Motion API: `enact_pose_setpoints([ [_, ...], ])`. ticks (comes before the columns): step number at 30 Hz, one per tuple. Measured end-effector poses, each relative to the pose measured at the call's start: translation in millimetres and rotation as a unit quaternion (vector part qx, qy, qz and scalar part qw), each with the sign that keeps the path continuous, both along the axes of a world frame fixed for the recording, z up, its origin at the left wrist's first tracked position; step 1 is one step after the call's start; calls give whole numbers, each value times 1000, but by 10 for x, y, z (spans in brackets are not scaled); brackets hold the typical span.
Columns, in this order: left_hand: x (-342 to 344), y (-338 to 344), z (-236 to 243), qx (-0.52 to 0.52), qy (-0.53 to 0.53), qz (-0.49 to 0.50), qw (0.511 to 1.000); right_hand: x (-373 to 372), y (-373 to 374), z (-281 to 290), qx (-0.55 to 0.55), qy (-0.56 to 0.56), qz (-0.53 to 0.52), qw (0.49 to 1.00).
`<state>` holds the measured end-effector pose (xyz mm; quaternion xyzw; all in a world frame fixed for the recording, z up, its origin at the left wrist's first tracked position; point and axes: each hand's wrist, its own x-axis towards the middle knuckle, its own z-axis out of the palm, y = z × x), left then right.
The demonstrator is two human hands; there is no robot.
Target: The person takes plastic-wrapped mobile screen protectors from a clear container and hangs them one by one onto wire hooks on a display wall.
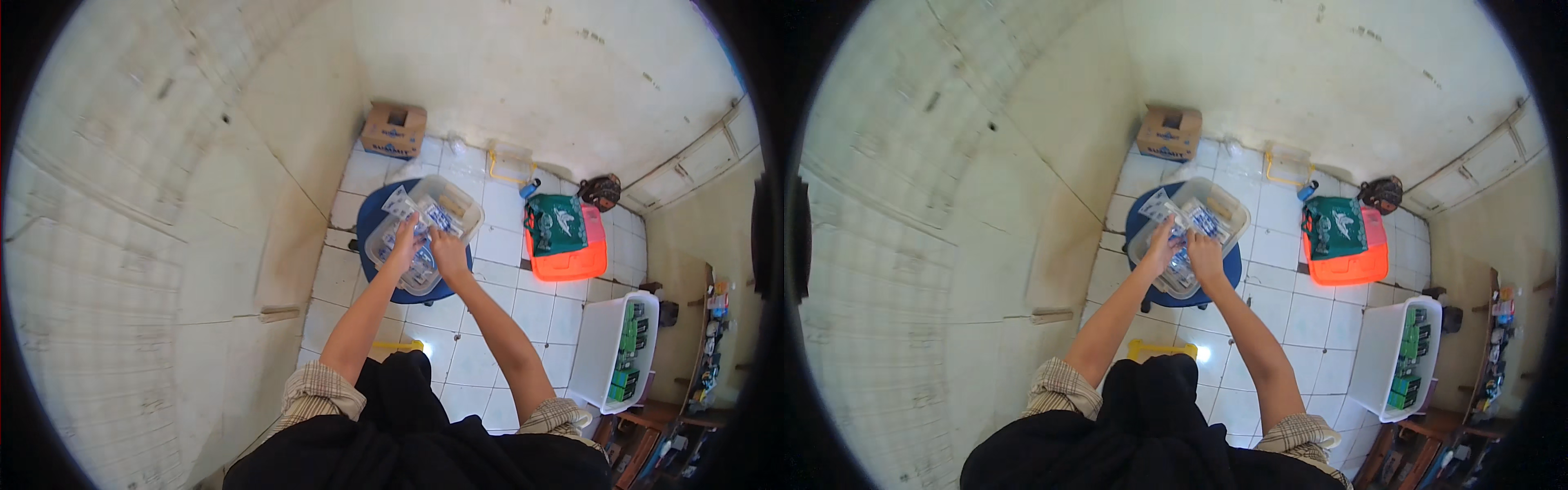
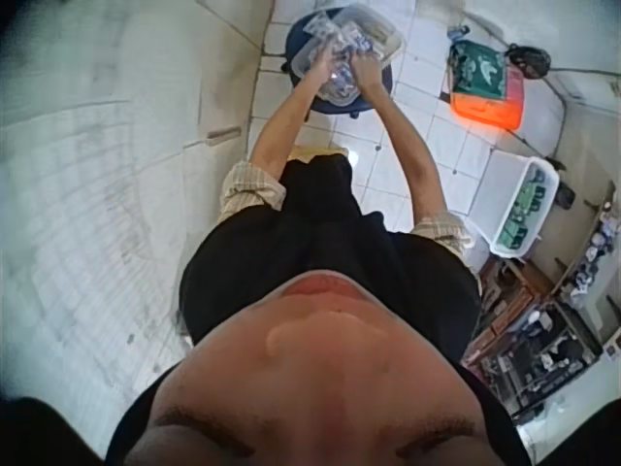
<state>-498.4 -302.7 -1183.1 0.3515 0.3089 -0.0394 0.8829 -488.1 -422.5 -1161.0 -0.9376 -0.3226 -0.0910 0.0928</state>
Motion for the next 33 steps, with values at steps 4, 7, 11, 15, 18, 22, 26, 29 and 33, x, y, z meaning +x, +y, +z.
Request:
enact_pose_setpoints([
  [4, -444, 212, 1099, 107, -60, 78, 989, -421, 234, 1195, 75, -57, 81, 992],
  [7, -795, 581, 2088, 126, -48, 142, 981, -693, 481, 2386, 147, -62, 134, 978],
  [11, -1303, 846, 3583, 204, -123, 190, 952, -816, 674, 3958, 291, -11, 126, 948],
  [15, -1902, 946, 4906, 357, -102, 186, 910, -811, 1006, 5082, 453, 119, 249, 848],
  [18, -2337, 905, 5751, 436, -188, 172, 863, -1011, 1241, 5778, 506, 311, 342, 729],
  [22, -2980, 839, 6422, 484, -225, 271, 801, -1582, 1485, 6443, 539, 411, 448, 583],
  [26, -3597, 717, 6647, 571, -232, 406, 675, -2206, 1667, 6839, 501, 416, 533, 540],
  [29, -4056, 485, 6951, 551, -248, 466, 647, -2653, 1772, 7082, 466, 382, 605, 521],
  [33, -4725, 457, 7180, 649, -209, 568, 460, -3386, 1809, 7494, 456, 304, 701, 456],
])
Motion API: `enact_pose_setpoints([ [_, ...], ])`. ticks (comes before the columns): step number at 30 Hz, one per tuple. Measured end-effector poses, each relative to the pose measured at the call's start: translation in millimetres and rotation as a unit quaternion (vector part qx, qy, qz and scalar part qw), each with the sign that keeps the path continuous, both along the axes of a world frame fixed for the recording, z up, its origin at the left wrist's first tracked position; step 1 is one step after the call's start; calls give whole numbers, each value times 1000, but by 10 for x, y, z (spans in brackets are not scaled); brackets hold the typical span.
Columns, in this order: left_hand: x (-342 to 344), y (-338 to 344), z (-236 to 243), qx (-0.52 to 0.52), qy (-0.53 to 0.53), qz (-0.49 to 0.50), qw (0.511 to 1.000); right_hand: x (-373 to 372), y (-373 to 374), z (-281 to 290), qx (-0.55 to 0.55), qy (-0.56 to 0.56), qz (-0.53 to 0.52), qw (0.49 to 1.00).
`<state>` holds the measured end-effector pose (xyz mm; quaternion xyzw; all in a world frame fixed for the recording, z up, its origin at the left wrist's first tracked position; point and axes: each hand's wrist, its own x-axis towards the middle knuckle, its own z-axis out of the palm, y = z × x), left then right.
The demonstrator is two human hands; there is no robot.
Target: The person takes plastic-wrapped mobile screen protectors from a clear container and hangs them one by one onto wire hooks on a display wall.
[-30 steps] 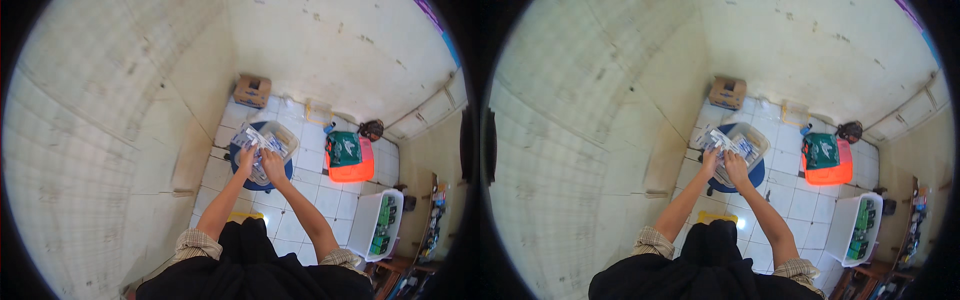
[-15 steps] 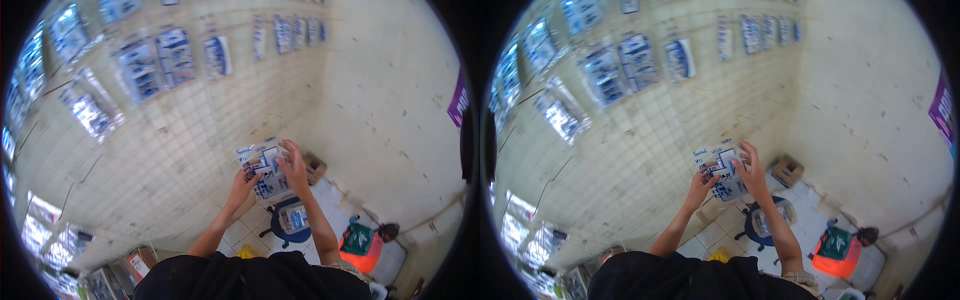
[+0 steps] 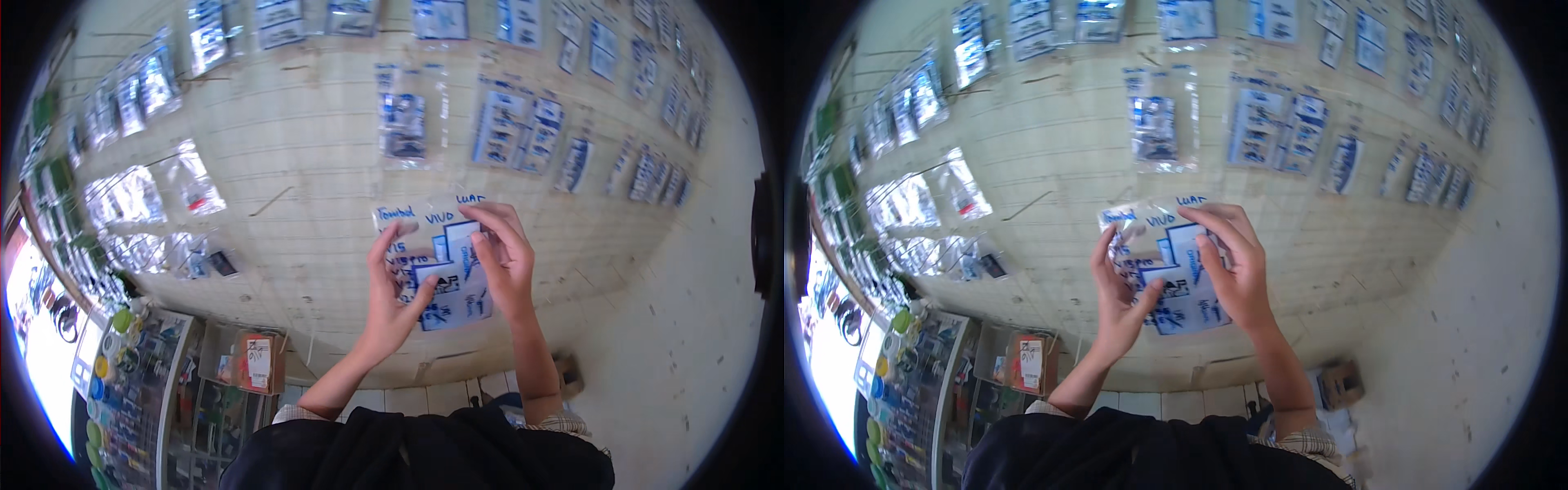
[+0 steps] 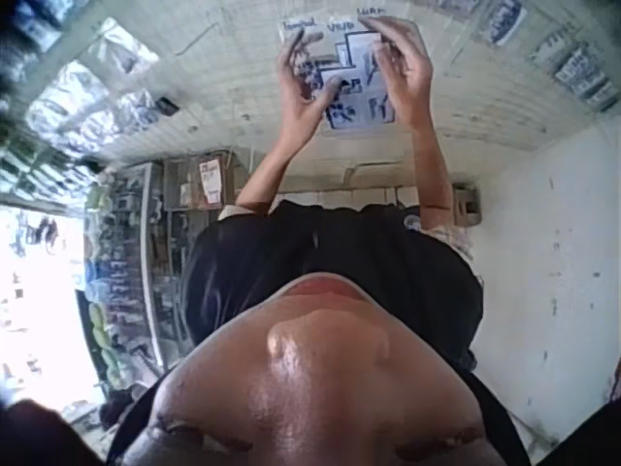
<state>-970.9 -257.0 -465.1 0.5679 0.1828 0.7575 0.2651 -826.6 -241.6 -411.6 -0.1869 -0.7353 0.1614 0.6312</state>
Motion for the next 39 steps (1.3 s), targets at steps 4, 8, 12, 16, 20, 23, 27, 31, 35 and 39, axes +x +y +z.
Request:
enact_pose_setpoints([
  [4, -707, 11, 513, 25, 139, 179, 974, -704, 201, 368, 57, -3, 57, 997],
  [8, -1117, 271, 956, 74, 133, 199, 968, -1174, 559, 743, 120, 9, 58, 991],
  [12, -1499, 551, 1153, 124, 153, 254, 947, -1563, 719, 993, 134, -6, 58, 989],
  [16, -1548, 745, 1250, 146, 187, 286, 928, -1635, 925, 1067, 162, -6, 11, 987],
  [20, -1560, 930, 1244, 126, 191, 308, 924, -1657, 1057, 1060, 149, -9, -17, 989],
  [23, -1578, 1001, 1249, 138, 202, 344, 907, -1684, 1101, 1066, 157, -14, -38, 987],
  [27, -1530, 1028, 1249, 131, 213, 370, 895, -1669, 1106, 1066, 173, -17, -58, 983],
  [31, -1496, 1010, 1245, 142, 210, 385, 888, -1661, 1155, 1040, 173, -9, -59, 983],
  [35, -1503, 1013, 1288, 122, 219, 379, 891, -1691, 1213, 1062, 170, -14, -68, 983],
  [39, -1613, 1242, 1277, 93, 237, 391, 884, -1793, 1391, 1080, 198, -73, -128, 969],
])
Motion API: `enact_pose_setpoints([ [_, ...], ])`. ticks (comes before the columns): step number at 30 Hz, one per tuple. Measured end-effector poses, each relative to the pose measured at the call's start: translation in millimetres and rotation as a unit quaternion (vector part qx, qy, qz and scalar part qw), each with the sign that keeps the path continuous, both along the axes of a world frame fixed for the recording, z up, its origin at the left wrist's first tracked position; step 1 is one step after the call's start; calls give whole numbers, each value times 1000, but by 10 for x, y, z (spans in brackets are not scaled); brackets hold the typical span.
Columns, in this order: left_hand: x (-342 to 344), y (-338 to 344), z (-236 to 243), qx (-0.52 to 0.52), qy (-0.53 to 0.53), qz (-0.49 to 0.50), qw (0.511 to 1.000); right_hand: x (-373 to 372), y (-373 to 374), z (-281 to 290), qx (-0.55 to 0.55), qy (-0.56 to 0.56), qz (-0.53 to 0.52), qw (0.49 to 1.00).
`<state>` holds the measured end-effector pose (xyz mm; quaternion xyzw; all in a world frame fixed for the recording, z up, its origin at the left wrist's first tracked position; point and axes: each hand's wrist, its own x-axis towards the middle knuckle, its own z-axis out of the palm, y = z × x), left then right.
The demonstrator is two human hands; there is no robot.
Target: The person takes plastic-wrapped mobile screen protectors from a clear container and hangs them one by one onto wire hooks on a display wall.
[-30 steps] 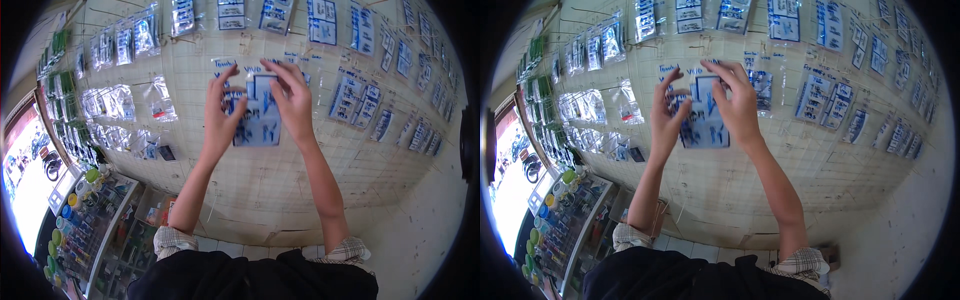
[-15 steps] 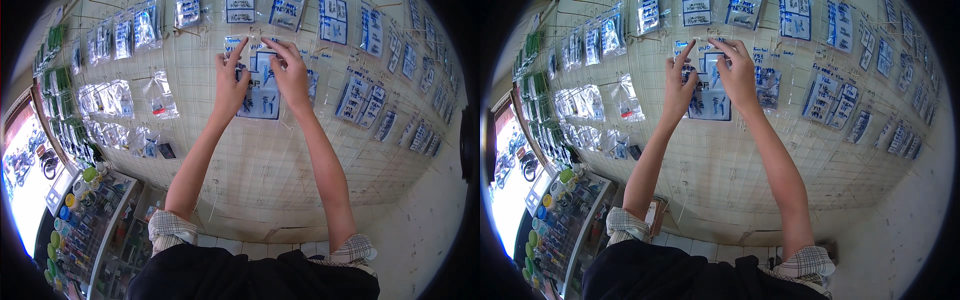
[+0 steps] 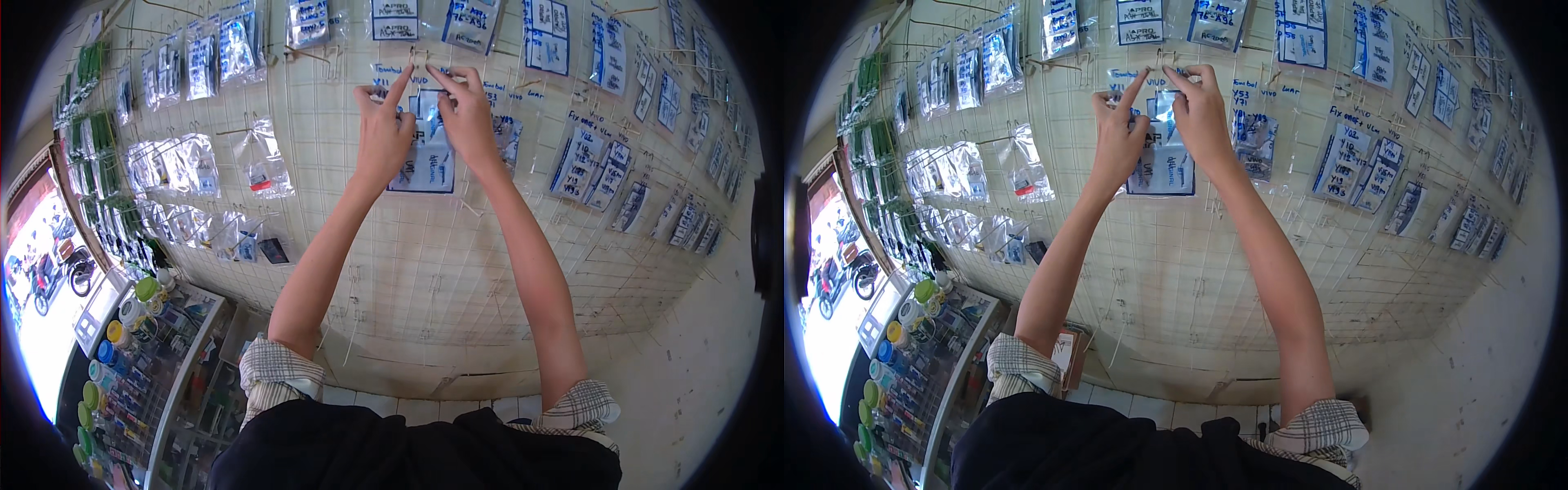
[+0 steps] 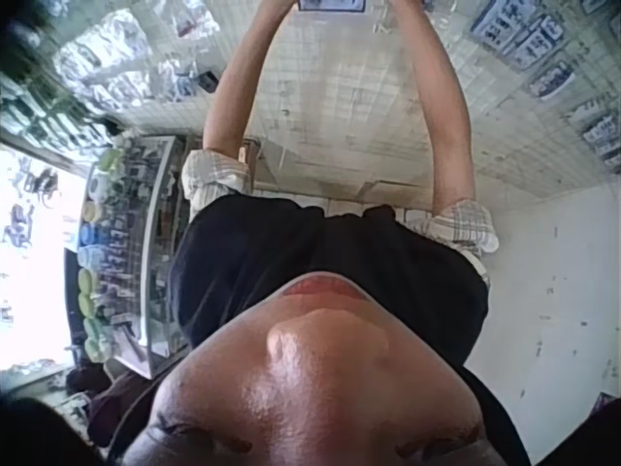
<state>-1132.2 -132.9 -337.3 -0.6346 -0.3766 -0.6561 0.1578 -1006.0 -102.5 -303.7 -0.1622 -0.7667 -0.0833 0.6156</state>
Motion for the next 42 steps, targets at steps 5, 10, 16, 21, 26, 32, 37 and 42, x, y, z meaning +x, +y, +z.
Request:
enact_pose_setpoints([
  [5, -23, 446, 23, -33, 68, 120, 990, -87, 486, 12, 35, -52, -70, 996],
  [10, -42, 584, 85, -148, 70, 133, 978, -159, 695, -11, 40, -105, -131, 985],
  [16, -12, 286, -11, -106, 65, 211, 970, 35, 418, -67, 61, -78, -150, 984],
  [21, 605, -715, -534, 16, -56, -65, 996, 1136, -748, -577, -13, -50, -61, 997],
  [26, 1602, -1413, -1605, 21, -91, -385, 918, 2227, -1927, -1649, -160, 32, -181, 970],
  [32, 2811, -1536, -3296, -479, 24, -497, 724, 3593, -3114, -4092, -436, 199, -417, 772],
  [37, 3108, -1741, -4843, -678, 113, -456, 565, 3786, -4509, -5746, -536, 371, -508, 564],
  [42, 3456, -1855, -5974, -685, 223, -468, 512, 3758, -4882, -6843, -582, 411, -525, 464],
])
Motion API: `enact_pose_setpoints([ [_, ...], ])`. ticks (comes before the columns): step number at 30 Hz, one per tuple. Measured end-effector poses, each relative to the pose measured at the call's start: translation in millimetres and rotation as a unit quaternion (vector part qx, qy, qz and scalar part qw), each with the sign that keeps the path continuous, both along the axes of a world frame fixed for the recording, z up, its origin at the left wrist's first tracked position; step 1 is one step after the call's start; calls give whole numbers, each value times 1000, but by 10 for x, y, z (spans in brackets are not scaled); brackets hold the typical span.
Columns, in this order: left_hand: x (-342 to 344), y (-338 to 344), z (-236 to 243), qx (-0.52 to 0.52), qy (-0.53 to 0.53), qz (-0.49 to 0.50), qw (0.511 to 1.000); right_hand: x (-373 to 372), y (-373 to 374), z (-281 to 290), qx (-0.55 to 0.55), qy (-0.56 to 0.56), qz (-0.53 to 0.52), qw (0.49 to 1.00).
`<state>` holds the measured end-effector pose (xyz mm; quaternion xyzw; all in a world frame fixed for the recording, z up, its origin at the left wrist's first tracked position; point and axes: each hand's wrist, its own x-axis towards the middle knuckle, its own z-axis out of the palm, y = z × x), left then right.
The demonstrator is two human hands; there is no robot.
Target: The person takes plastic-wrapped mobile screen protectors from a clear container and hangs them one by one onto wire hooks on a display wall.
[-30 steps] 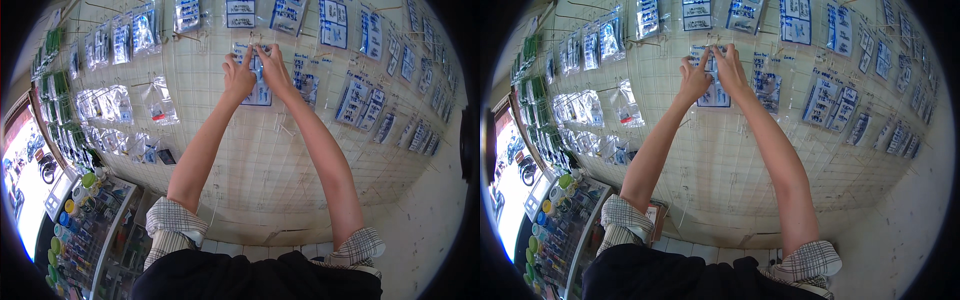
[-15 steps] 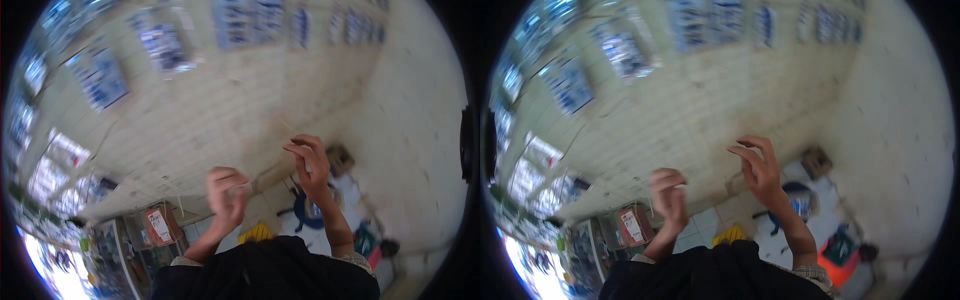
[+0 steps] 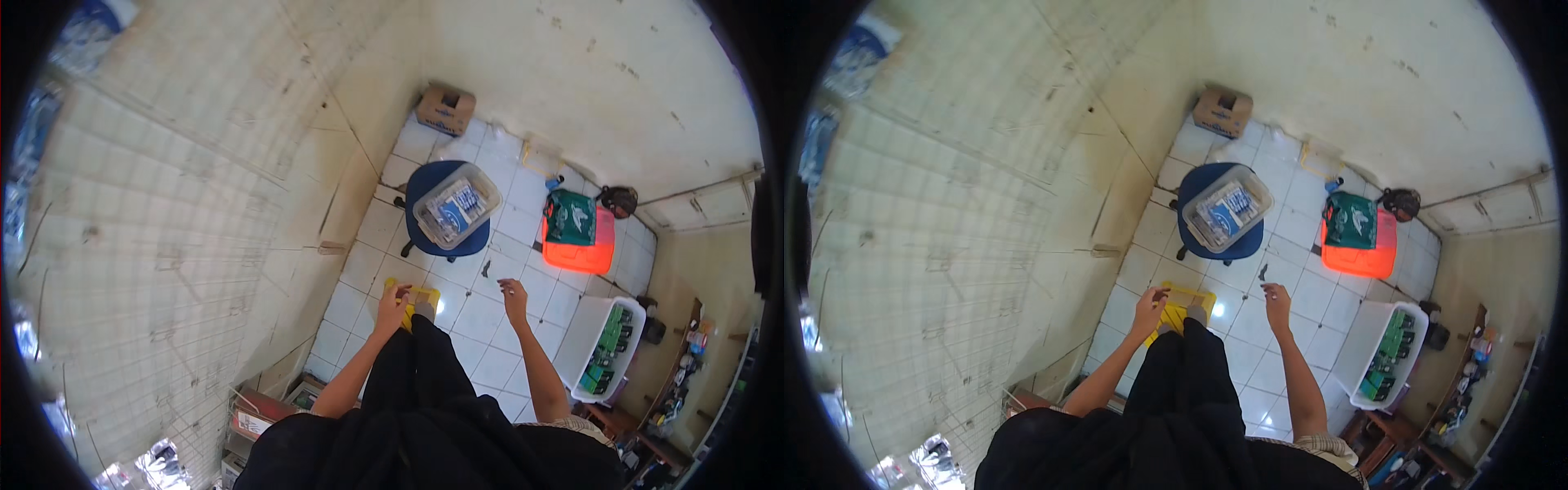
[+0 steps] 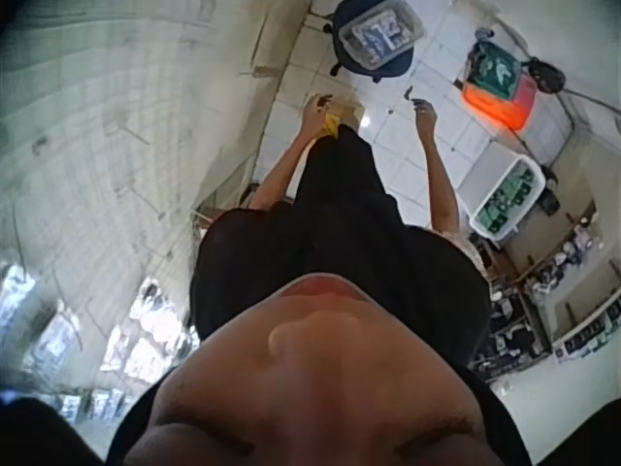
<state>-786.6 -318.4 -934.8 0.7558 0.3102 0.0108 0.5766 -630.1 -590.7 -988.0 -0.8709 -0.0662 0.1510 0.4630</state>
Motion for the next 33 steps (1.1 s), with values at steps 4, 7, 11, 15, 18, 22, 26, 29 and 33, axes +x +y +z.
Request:
enact_pose_setpoints([
  [4, 467, 4, -818, -7, -2, -12, 1000, 280, 382, -700, -51, -58, 6, 997],
  [7, 1027, 37, -1498, -4, -42, 13, 999, 635, 801, -1314, -22, -88, 45, 995],
  [11, 1703, 100, -2101, 6, -20, -57, 998, 1081, 1318, -2016, -95, -144, 146, 974],
  [15, 2114, 55, -2763, 160, -52, -65, 984, 1172, 1698, -2542, -235, -214, 150, 936],
  [18, 2288, 89, -3115, 239, -17, -12, 971, 1159, 1913, -2785, -249, -237, 128, 930],
  [22, 2433, 137, -3236, 118, -67, -3, 991, 1110, 2016, -2995, -263, -294, 98, 914],
  [26, 2418, 102, -3037, 9, -131, -6, 991, 1101, 2015, -2865, -192, -308, 51, 931],
  [29, 2321, 150, -2670, -53, -192, -54, 979, 1059, 2021, -2291, -73, -172, 35, 982],
  [33, 1986, 274, -1889, -71, -281, -45, 956, 970, 1958, -1306, 95, -174, -29, 980],
])
